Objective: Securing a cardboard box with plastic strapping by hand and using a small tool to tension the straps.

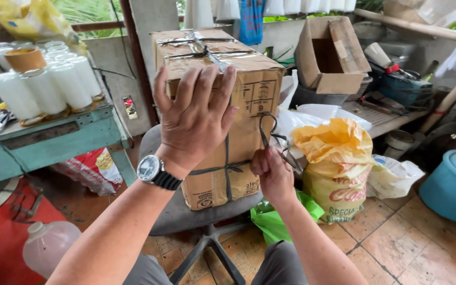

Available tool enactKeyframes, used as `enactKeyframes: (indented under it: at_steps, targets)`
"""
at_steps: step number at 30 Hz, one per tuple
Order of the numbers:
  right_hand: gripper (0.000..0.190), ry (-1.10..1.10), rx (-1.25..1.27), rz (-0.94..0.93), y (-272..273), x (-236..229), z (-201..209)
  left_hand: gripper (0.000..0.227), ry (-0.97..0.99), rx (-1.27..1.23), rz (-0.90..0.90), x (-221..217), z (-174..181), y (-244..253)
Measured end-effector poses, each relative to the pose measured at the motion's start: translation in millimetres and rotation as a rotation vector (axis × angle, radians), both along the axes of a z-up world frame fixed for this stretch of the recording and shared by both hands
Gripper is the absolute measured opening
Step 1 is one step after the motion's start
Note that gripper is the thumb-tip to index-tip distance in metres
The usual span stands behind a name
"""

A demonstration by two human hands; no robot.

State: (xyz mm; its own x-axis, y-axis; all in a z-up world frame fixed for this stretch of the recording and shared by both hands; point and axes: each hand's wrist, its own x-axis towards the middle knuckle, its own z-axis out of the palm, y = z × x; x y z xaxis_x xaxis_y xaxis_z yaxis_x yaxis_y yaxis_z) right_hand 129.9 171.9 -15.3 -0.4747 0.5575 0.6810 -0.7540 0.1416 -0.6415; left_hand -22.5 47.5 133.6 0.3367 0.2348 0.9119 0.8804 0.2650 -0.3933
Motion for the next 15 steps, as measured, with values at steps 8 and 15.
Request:
enactKeyframes:
  at_steps: [8,15]
  targets:
    - [0.047,0.122,0.188,-0.242,14.5,-7.0,-7.5,0.012,0.229,-0.009,-0.147,-16.4,-81.4,15.8]
    - [0.045,0.032,0.046,-0.402,3.8,-0.7,4.3,0.008,0.121,-0.142,-0.216,20.4,-106.6,2.0]
